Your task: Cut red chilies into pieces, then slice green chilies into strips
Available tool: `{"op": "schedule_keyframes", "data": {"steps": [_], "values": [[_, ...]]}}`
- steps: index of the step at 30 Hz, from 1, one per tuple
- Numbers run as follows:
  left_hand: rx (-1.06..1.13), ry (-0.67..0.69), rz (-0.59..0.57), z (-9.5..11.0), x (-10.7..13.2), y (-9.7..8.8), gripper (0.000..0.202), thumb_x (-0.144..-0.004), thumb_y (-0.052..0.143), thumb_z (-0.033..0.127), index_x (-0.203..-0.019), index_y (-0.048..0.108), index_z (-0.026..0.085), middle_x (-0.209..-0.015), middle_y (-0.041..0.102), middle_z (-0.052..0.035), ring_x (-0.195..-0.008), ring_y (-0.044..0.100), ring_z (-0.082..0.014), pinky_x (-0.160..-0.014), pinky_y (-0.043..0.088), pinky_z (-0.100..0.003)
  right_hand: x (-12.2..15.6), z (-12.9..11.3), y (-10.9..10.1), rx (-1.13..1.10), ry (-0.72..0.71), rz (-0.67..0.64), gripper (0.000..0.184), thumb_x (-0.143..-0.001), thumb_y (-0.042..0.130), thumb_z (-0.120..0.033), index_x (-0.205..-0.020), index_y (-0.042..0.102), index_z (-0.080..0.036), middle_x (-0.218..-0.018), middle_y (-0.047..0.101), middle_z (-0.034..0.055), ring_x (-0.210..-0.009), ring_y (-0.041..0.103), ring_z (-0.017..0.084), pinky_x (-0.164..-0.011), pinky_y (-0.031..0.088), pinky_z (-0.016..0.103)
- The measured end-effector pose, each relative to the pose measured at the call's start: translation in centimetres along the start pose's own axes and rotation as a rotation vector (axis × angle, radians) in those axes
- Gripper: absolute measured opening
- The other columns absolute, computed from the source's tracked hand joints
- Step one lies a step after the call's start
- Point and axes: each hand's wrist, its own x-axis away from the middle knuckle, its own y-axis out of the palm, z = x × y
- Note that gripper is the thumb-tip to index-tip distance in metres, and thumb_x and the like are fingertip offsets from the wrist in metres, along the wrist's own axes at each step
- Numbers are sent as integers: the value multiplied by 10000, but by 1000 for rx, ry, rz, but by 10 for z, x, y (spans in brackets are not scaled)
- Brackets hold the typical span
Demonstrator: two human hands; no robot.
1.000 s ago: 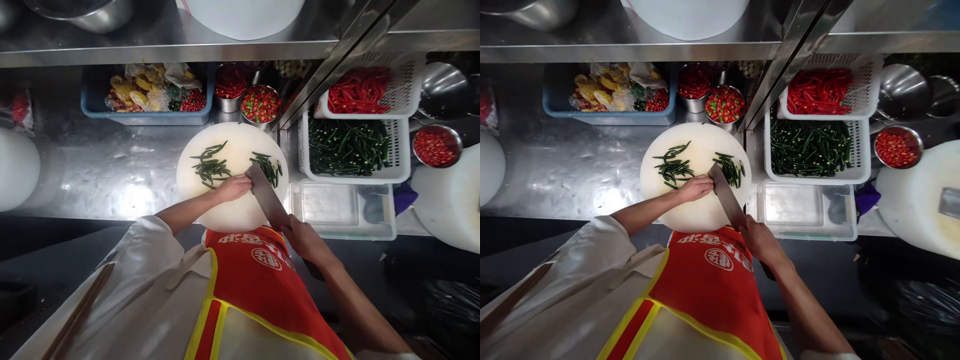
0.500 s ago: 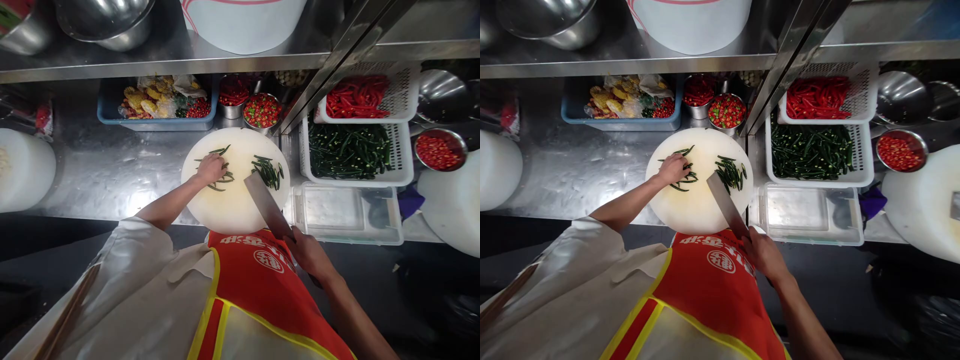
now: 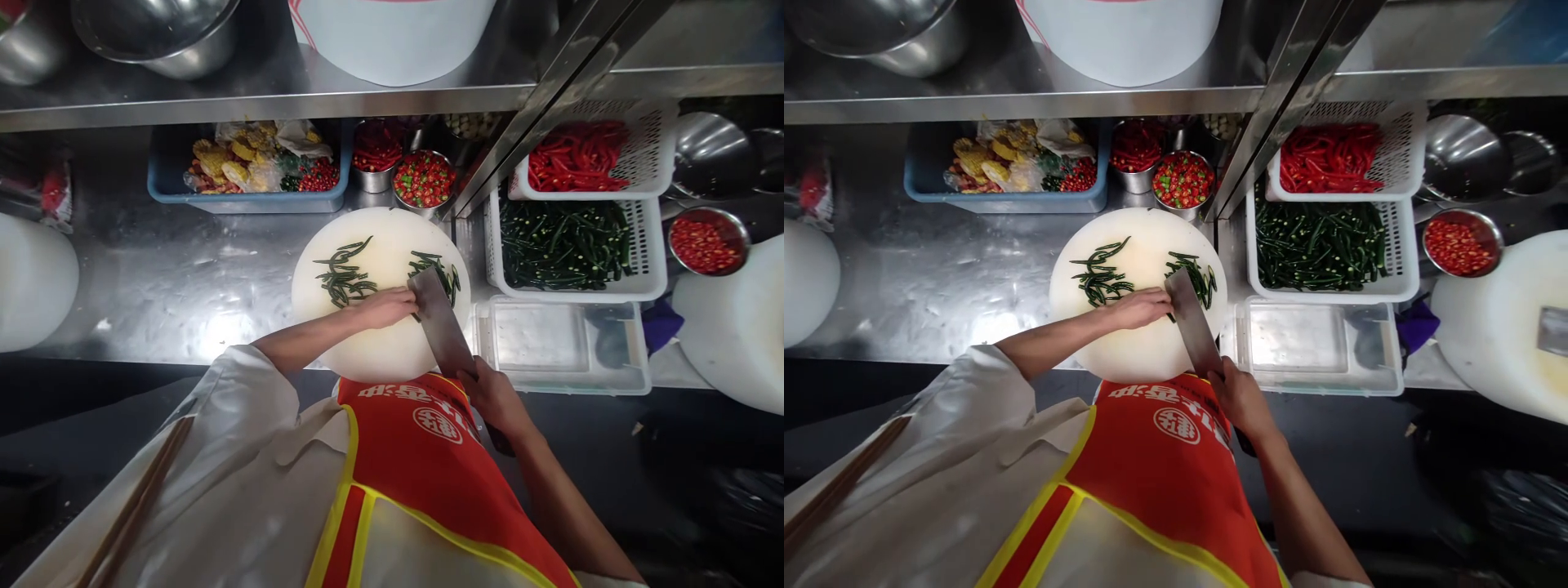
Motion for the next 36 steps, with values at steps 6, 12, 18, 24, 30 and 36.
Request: {"op": "schedule_keyframes", "data": {"steps": [6,12,18,24,30,36], "values": [[91,-98,145,-6,9,12,255,-983,413,212,-1035,660,174,-1039,640,-89,-997,573,-193,-901,488,-329,3,-7,-4,78,-22,4,139,-947,430,-328,-924,499,-210,-766,687,80,-664,603,190,-559,244,266],[43,-137,183,6,12,23,345,-1017,339,270,-1010,670,171,-1056,637,-103,-985,557,-195,-874,495,-332,3,-14,-8,142,-41,-13,157,-961,418,-319,-934,519,-203,-750,681,76,-653,594,189,-564,222,276],[10,-94,156,8,17,24,363,-1019,326,254,-957,673,168,-994,650,-105,-933,552,-196,-866,476,-343,4,-17,-10,156,-44,-20,159,-960,428,-318,-956,530,-197,-771,687,81,-668,595,192,-569,215,279],[8,-108,170,5,15,25,351,-1018,336,280,-972,671,187,-1012,651,-98,-995,542,-202,-914,454,-351,11,-18,-16,146,-67,-41,134,-950,425,-301,-936,511,-199,-802,694,94,-689,606,200,-577,230,274],[60,-63,165,3,13,22,376,-1018,318,280,-922,668,185,-977,663,-100,-966,563,-197,-952,454,-360,17,-21,-17,131,-24,-78,124,-951,419,-282,-940,506,-194,-828,692,108,-714,615,199,-587,259,267],[110,-88,182,1,15,28,356,-1014,322,275,-960,663,186,-997,652,-105,-984,566,-197,-951,463,-365,-4,-38,1,171,21,-73,168,-971,401,-291,-1018,504,-167,-808,692,124,-692,616,206,-575,244,276]]}}
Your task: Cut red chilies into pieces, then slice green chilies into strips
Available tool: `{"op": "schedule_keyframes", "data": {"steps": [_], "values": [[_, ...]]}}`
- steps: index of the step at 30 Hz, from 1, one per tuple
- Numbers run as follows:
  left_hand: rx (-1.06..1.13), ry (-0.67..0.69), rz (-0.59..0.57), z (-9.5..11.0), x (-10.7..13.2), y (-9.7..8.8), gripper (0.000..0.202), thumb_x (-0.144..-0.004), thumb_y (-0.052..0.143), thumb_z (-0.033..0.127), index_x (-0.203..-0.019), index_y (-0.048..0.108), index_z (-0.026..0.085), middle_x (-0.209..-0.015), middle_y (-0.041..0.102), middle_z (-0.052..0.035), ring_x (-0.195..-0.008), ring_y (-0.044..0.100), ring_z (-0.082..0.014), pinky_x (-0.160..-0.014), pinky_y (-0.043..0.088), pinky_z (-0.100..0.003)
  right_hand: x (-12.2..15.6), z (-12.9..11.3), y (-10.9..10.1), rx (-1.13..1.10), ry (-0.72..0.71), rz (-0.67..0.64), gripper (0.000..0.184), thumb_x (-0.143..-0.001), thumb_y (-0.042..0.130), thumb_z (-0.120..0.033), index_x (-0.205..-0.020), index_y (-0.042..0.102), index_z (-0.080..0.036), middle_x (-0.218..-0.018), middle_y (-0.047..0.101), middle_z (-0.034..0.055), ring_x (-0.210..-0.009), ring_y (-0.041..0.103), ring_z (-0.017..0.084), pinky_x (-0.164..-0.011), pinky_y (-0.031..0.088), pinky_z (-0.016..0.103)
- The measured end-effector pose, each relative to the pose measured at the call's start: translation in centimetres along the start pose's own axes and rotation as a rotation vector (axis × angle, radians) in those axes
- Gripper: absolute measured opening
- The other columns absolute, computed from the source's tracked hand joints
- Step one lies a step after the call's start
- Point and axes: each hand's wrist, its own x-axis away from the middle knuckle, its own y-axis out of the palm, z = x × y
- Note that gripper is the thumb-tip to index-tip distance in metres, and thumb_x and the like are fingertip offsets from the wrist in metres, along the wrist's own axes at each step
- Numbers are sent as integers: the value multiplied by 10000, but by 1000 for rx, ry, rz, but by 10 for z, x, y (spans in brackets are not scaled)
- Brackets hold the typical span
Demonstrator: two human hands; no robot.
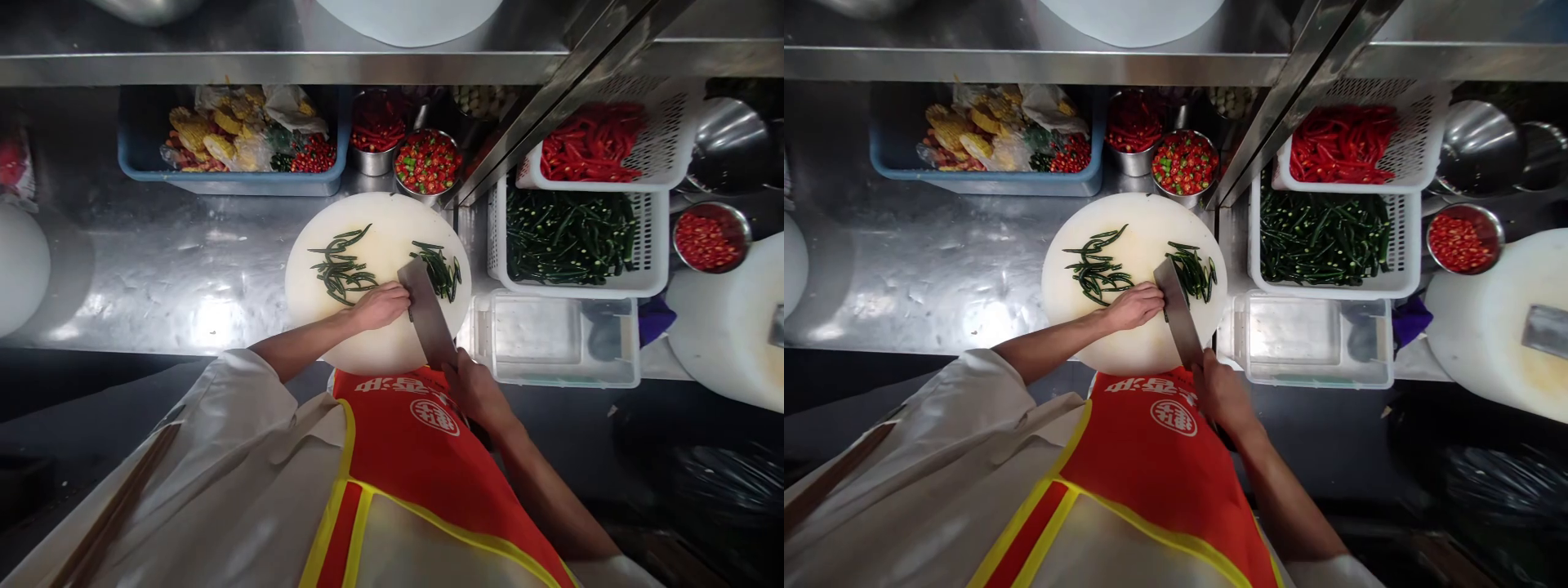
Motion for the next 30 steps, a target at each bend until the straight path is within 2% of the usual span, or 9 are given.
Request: {"op": "schedule_keyframes", "data": {"steps": [4,8,12,14,17,20,24,27,30], "values": [[-21,9,-10,6,-1,-2,336,-1005,342,243,-925,662,180,-975,651,-102,-967,567,-201,-931,469,-358,-23,-13,4,-41,-41,111,185,-976,400,-300,-1040,507,-163,-788,684,110,-693,611,209,-580,244,279],[-73,7,-30,9,4,-20,333,-999,343,214,-913,660,162,-944,652,-97,-943,569,-198,-890,470,-337,-16,-6,2,-79,-31,146,186,-971,393,-320,-980,519,-183,-758,679,89,-666,597,197,-576,240,273],[-237,-270,28,-13,16,-54,269,-960,412,203,-919,675,162,-949,639,-98,-927,567,-225,-848,456,-370,13,14,1,-48,-49,98,196,-968,390,-345,-933,515,-198,-788,691,100,-675,606,199,-576,243,272],[-309,-398,-42,-27,18,-69,224,-909,469,183,-863,688,164,-908,630,-94,-899,575,-240,-819,449,-380,23,25,1,-17,-86,42,184,-961,399,-338,-913,516,-206,-791,695,95,-679,612,202,-579,244,274],[-335,-416,-187,-41,13,-80,208,-863,499,164,-807,699,170,-863,619,-83,-869,589,-235,-810,445,-370,28,36,4,16,-125,-12,176,-955,408,-332,-914,528,-210,-794,696,84,-677,613,203,-581,242,275],[-323,-342,-211,-39,-1,-74,236,-877,472,162,-839,705,174,-884,615,-73,-850,596,-209,-789,452,-337,23,38,8,5,-98,16,186,-956,408,-339,-928,535,-205,-805,695,88,-688,612,203,-582,245,270],[-201,-173,-223,-20,-13,-47,277,-928,420,159,-894,694,192,-928,630,-53,-827,602,-176,-706,462,-290,14,30,9,-48,-7,79,184,-958,407,-351,-916,519,-210,-791,686,94,-682,605,202,-565,237,267],[-91,-41,-167,-6,-10,-26,301,-976,379,179,-960,679,189,-971,649,-59,-888,610,-170,-773,478,-280,9,23,7,-55,-19,78,162,-955,414,-336,-911,507,-211,-786,681,100,-693,608,208,-566,234,271],[-37,-5,-124,-2,-3,-13,307,-1003,364,231,-964,664,176,-958,652,-74,-901,607,-174,-813,483,-291,9,21,3,-50,-73,71,140,-950,420,-312,-908,503,-208,-799,681,103,-716,611,208,-576,235,273]]}}
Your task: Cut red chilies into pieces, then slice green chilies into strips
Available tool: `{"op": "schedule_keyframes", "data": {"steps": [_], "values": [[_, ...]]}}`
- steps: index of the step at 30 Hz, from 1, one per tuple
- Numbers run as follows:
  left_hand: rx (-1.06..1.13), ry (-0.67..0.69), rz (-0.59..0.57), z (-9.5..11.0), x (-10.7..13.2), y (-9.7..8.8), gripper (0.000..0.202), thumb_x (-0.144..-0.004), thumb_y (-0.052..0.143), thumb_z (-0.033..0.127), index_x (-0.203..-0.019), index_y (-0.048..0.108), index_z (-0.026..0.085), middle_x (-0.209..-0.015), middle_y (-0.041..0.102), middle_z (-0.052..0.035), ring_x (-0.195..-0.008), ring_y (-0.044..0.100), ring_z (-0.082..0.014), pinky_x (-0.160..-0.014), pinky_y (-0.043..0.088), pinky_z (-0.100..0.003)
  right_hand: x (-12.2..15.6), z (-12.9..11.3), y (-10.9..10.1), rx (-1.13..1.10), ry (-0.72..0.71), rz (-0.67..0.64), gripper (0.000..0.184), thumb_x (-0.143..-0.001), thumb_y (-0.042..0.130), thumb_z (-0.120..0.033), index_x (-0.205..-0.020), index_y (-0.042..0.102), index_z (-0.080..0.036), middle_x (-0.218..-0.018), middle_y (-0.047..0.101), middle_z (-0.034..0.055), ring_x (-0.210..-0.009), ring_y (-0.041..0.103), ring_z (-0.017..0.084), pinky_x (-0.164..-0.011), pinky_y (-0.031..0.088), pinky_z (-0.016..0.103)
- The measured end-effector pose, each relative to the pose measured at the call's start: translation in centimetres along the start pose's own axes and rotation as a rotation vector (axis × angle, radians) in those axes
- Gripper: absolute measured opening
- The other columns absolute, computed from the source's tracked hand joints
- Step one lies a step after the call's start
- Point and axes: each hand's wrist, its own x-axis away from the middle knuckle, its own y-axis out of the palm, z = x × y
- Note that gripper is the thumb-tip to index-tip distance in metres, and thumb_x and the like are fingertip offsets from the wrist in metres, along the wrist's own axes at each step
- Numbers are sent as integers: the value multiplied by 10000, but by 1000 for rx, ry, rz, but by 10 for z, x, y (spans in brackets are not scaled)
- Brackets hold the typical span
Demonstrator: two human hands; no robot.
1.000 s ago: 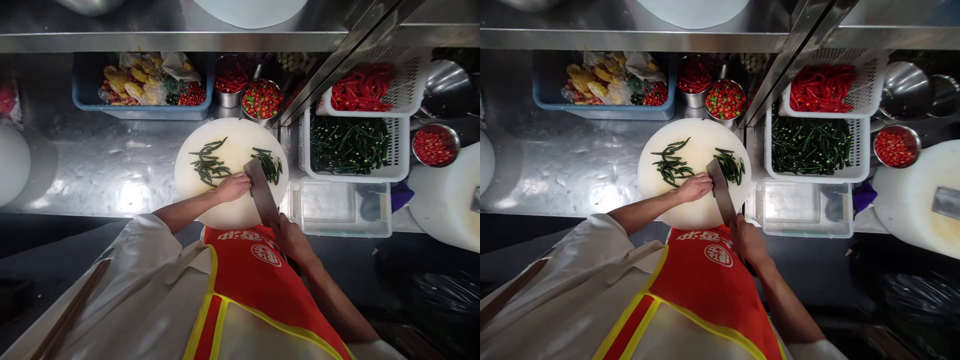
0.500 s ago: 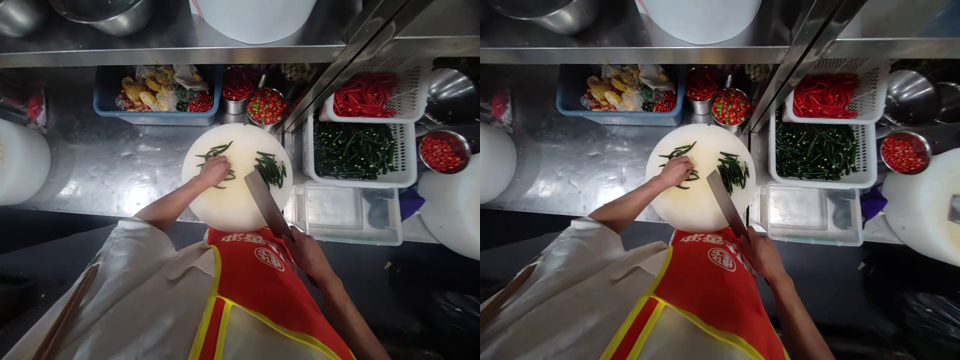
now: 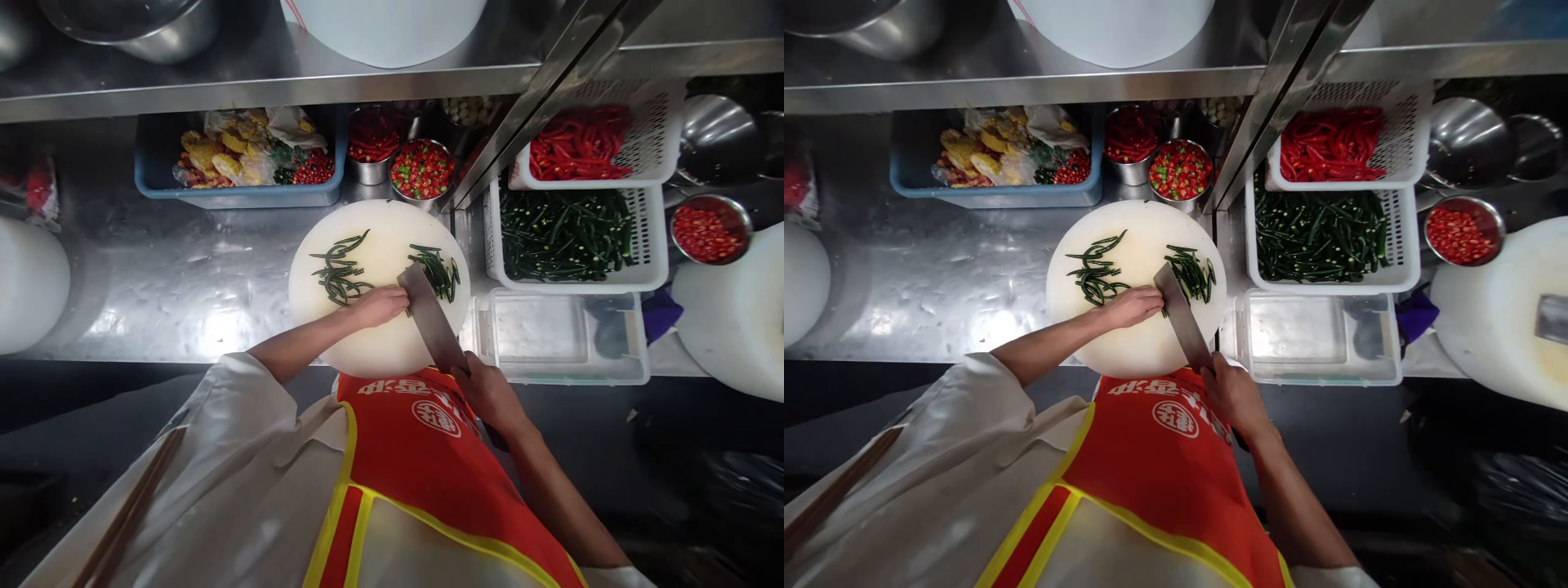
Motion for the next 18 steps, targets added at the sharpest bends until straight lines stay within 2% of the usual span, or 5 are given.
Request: {"op": "schedule_keyframes", "data": {"steps": [8,11,15,18], "values": [[29,20,76,-4,8,9,338,-1018,342,286,-984,659,174,-1018,655,-101,-972,588,-186,-905,478,-319,9,4,-18,-6,56,-92,140,-935,454,-323,-902,526,-209,-718,654,49,-620,577,173,-578,256,267],[23,14,87,-4,8,12,334,-1016,343,274,-989,662,175,-1023,657,-98,-971,592,-187,-907,480,-323,-2,-4,-11,11,51,-98,146,-943,453,-311,-949,539,-193,-758,674,71,-643,594,179,-577,255,270],[-5,8,85,1,7,14,318,-1008,359,256,-976,665,175,-1003,659,-92,-943,596,-185,-871,485,-315,-27,-23,5,46,19,-17,179,-970,413,-286,-1032,521,-158,-801,692,114,-703,618,206,-582,243,279],[-45,-8,64,5,9,6,307,-999,366,228,-970,665,169,-994,658,-86,-948,596,-182,-867,482,-305,-33,-25,6,13,0,23,174,-974,412,-301,-1018,512,-166,-791,690,106,-707,618,207,-581,242,276]]}}
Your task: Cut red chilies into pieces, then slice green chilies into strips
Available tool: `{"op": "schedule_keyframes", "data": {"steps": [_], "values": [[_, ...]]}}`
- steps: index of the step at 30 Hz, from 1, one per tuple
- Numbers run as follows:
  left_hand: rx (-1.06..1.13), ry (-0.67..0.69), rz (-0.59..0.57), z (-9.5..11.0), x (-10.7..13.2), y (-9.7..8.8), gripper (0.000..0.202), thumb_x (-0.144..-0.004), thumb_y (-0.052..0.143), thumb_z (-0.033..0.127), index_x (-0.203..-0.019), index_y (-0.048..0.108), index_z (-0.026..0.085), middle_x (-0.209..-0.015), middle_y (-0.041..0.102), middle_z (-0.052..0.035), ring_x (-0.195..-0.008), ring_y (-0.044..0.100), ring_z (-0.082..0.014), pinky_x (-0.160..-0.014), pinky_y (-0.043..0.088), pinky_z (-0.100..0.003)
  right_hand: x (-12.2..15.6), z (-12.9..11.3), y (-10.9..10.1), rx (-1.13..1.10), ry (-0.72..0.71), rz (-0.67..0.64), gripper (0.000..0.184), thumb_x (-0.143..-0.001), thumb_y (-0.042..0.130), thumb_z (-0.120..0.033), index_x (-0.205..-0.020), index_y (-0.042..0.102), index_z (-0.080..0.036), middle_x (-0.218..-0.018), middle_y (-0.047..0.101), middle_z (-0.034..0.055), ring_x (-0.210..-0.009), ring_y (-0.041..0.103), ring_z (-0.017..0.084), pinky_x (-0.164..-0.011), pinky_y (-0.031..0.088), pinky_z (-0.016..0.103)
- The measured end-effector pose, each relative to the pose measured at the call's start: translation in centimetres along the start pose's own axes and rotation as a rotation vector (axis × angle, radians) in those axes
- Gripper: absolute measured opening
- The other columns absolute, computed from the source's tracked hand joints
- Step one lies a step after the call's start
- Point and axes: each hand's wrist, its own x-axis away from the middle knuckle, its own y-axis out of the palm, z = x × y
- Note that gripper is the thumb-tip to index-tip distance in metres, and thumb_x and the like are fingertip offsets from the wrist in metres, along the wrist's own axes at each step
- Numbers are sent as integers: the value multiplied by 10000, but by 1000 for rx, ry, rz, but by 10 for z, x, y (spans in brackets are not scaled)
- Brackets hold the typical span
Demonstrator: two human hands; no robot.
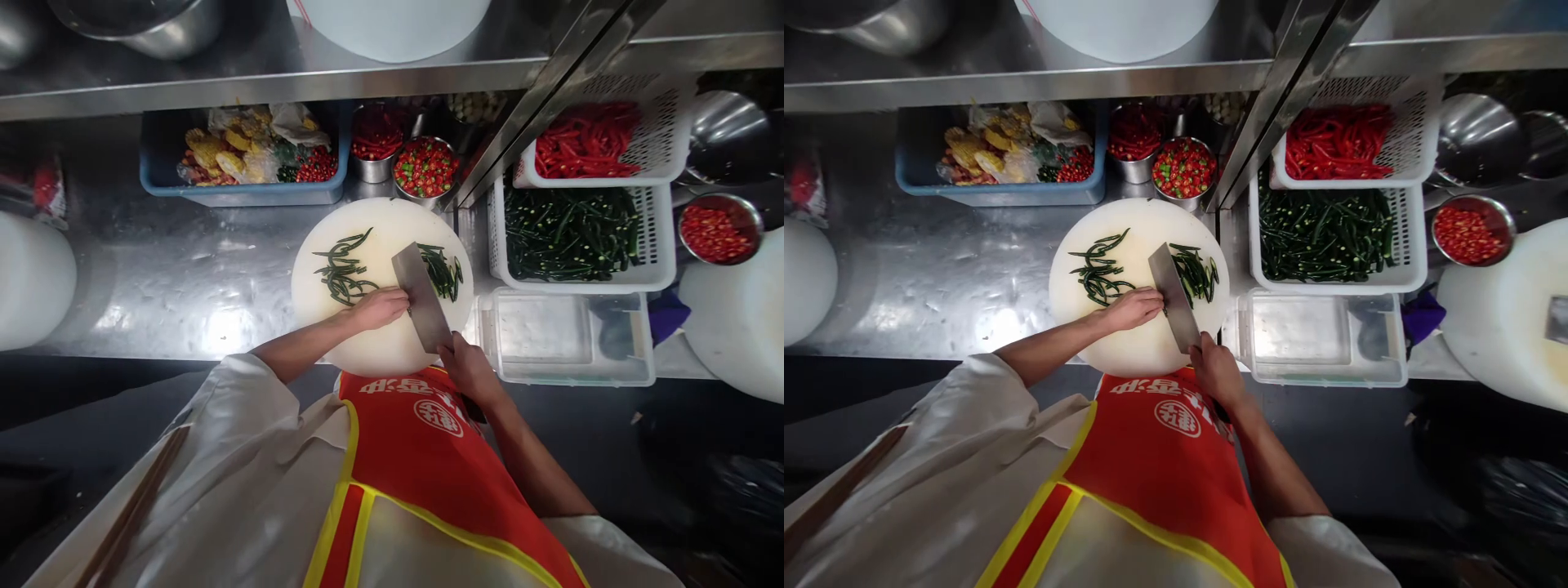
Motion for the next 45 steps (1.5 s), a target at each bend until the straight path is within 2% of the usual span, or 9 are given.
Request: {"op": "schedule_keyframes", "data": {"steps": [4,7,10,14,18,24,36,41,45], "values": [[-158,-237,14,-9,11,-32,269,-965,412,213,-926,674,161,-945,642,-86,-931,594,-206,-846,472,-338,22,19,-4,-23,20,17,179,-969,408,-337,-942,511,-193,-789,684,103,-691,610,205,-576,242,271],[-299,-431,-94,-24,19,-57,153,-868,538,190,-850,686,158,-912,634,-94,-904,598,-244,-823,457,-380,43,34,-3,8,-39,-48,188,-963,404,-346,-908,513,-204,-786,676,95,-691,602,204,-581,240,270],[-327,-421,-171,-29,16,-65,140,-841,554,159,-840,694,162,-894,634,-91,-906,595,-250,-818,442,-384,50,40,2,46,-56,-96,181,-956,406,-335,-897,520,-207,-758,666,79,-670,588,196,-579,226,271],[-234,-178,-110,-12,-1,-47,244,-932,462,186,-1000,695,192,-989,635,-84,-942,572,-224,-830,441,-355,43,38,5,14,19,-29,175,-955,411,-336,-909,515,-203,-755,659,76,-663,580,188,-572,225,266],[-54,38,-125,5,-7,-23,302,-957,404,142,-1092,671,188,-1052,638,-90,-977,569,-198,-867,466,-318,36,34,4,-29,46,7,154,-950,427,-330,-924,513,-204,-718,644,61,-634,565,182,-565,225,262],[111,-73,10,-3,3,-8,285,-990,395,226,-1062,666,176,-1053,636,-91,-1010,587,-192,-907,491,-327,34,28,1,18,15,-9,159,-957,418,-332,-925,505,-203,-784,673,87,-684,590,190,-569,218,265],[61,-90,-18,-5,6,2,335,-1011,335,260,-911,646,186,-987,632,-74,-938,591,-174,-857,483,-299,45,14,-26,39,36,-144,121,-943,439,-276,-919,519,-189,-857,691,118,-751,614,205,-596,254,266],[33,-95,-40,-5,5,0,312,-1000,351,234,-901,641,178,-973,631,-70,-932,592,-173,-856,486,-293,32,6,-9,-13,51,-159,133,-953,437,-298,-947,505,-184,-856,689,115,-732,607,192,-583,257,260],[33,-73,-71,-2,4,1,297,-991,364,225,-914,647,182,-996,631,-69,-926,601,-164,-851,490,-284,7,-7,7,-64,44,-51,153,-967,407,-303,-991,499,-182,-783,674,96,-688,608,195,-581,267,269]]}}
